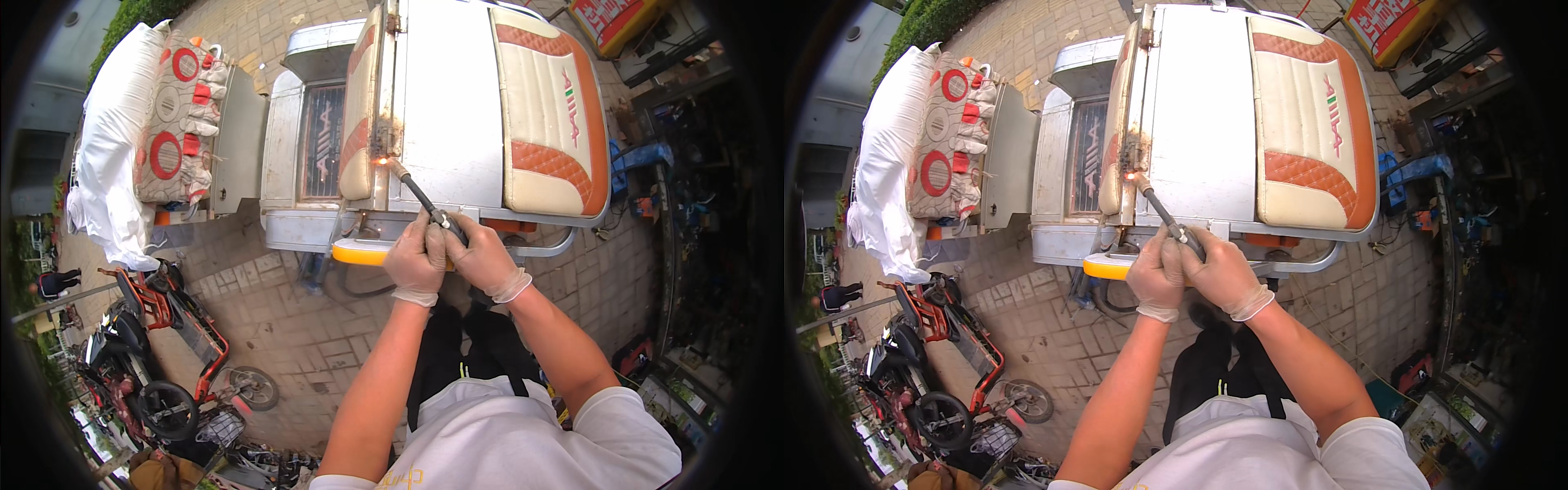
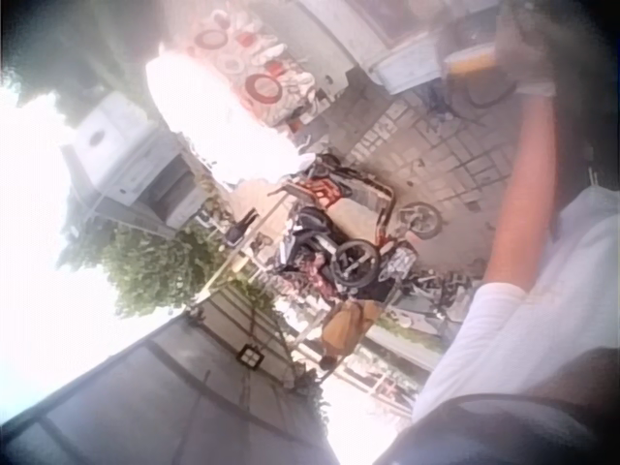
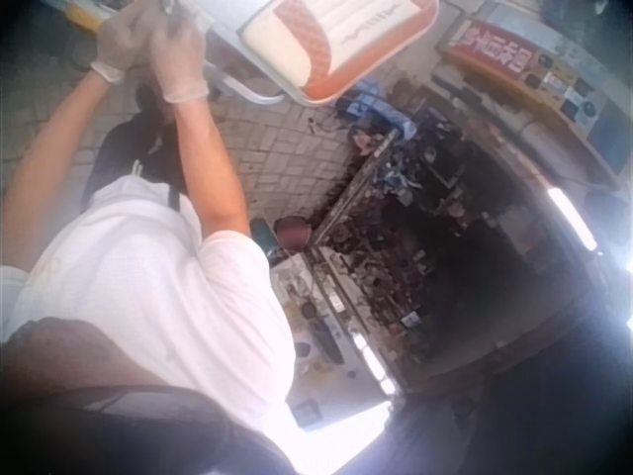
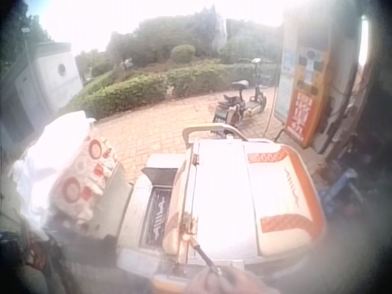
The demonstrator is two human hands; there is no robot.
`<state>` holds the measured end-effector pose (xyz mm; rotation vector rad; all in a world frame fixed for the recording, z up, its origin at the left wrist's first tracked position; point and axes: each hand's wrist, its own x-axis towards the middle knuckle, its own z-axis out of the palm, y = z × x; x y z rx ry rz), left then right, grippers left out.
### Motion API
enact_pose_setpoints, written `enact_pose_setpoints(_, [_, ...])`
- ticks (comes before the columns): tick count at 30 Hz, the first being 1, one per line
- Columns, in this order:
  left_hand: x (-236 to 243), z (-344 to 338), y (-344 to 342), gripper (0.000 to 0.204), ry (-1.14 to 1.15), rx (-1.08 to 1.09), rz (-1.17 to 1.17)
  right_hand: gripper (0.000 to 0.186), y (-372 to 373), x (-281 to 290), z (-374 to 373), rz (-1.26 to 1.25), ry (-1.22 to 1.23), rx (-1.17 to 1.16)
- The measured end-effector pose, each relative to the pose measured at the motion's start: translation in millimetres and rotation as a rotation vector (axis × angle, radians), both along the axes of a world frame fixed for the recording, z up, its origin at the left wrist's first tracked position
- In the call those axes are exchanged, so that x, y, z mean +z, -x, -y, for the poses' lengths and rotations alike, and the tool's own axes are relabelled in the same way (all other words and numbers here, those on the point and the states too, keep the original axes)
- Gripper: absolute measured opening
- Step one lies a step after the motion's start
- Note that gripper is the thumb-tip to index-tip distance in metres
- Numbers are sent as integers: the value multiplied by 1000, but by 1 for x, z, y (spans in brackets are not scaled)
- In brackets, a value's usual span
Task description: The person welds a metal frame of a three-wheeled vehicle seat using a handheld welding torch, producing sparks and smoke. After welding, the person uses a hammer to tap the welded area and then lifts the seat to inspect the underside.
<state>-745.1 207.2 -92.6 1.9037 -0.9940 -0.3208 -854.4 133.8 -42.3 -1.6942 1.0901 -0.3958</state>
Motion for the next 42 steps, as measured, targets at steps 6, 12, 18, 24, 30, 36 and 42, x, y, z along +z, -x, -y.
enact_pose_setpoints(6, [-3,1,1,42,15,21,-14,44,-1,-1,4,-20,-2,18])
enact_pose_setpoints(12, [-1,1,0,45,7,25,-20,45,-3,2,4,-39,12,22])
enact_pose_setpoints(18, [-1,2,1,45,5,33,-14,44,-3,4,5,-46,-5,21])
enact_pose_setpoints(24, [-4,2,1,43,5,42,9,42,-3,1,4,-37,18,24])
enact_pose_setpoints(30, [0,2,1,40,21,25,7,42,-1,0,4,-46,4,35])
enact_pose_setpoints(36, [0,-2,-1,35,64,-14,21,43,3,6,-2,-30,-18,25])
enact_pose_setpoints(42, [-4,0,0,35,88,14,14,43,1,4,0,-27,12,37])
